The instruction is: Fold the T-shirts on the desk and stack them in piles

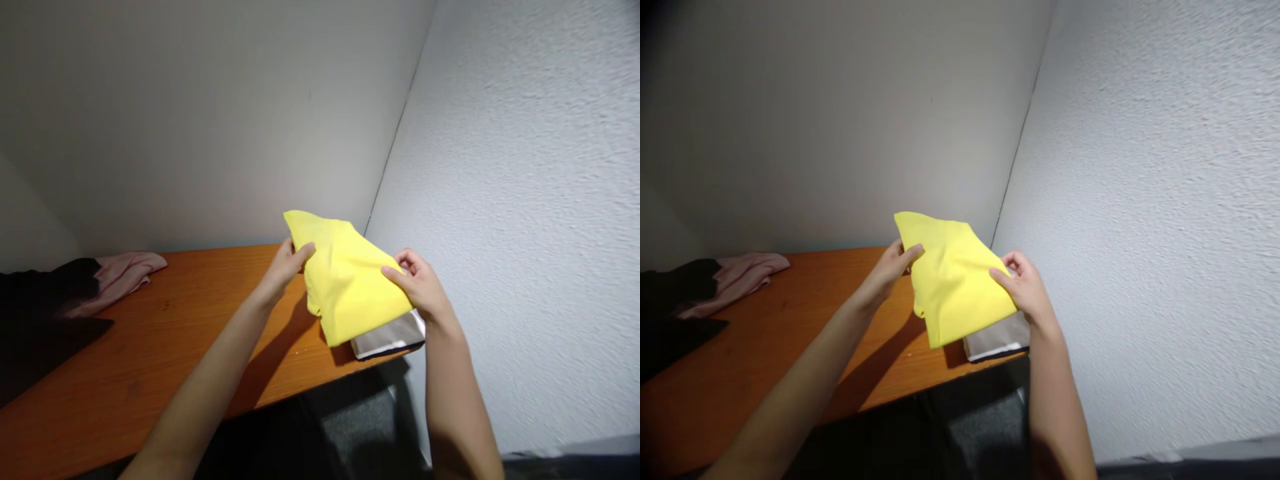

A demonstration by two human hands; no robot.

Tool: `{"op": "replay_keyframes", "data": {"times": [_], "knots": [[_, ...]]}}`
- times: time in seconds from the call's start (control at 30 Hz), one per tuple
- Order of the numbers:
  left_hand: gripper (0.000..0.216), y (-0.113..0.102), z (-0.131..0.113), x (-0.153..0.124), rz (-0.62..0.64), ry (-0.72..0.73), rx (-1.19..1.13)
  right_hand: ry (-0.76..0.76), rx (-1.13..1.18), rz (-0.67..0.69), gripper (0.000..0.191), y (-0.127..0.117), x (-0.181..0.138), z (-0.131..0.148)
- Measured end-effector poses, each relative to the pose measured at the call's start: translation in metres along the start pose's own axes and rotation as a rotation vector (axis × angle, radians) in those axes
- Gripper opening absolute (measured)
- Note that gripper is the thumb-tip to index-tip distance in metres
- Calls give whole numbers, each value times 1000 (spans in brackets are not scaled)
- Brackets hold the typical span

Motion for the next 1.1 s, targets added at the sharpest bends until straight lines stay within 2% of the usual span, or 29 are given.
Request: {"op": "replay_keyframes", "data": {"times": [0.1,0.2,0.3,0.37,0.47,0.57,0.63,0.73,0.8,0.87,0.93,1.03,1.1], "knots": [[46,48,7,14,91,-25,-60,117,-10,-70,44,-51,2,-16],[36,88,47,11,213,-185,10,289,-176,-75,42,-81,-7,-70],[28,112,92,0,253,-286,89,355,-566,-122,32,-92,-20,-128],[29,119,111,-2,254,-308,129,313,-714,-149,28,-93,-25,-152],[32,122,120,6,227,-286,208,228,-761,-153,30,-93,-25,-161],[36,119,116,18,185,-232,323,163,-817,-168,35,-97,-23,-155],[43,115,111,21,167,-207,410,176,-882,-147,38,-100,-25,-153],[59,111,98,10,102,-157,523,155,-1050,-94,43,-99,-29,-152],[63,114,85,-5,48,4,648,35,-1134,-92,47,-93,-26,-149],[56,123,73,-24,91,240,813,-95,-1132,-70,51,-82,-15,-145],[54,137,67,-45,239,394,966,-178,-1094,-10,55,-67,1,-144],[87,156,77,-73,397,343,1125,-256,-1096,94,58,-43,25,-158],[95,163,90,-87,382,319,1170,-291,-1109,151,59,-29,32,-179]]}}
Point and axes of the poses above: each hand's wrist, its own x-axis towards the middle knuckle, its own y-axis out of the palm, z = x × y, the point moved 1 cm from there along x, towards the middle knuckle, and after that the axes turned 8 degrees about x, right-handed, at the moved point
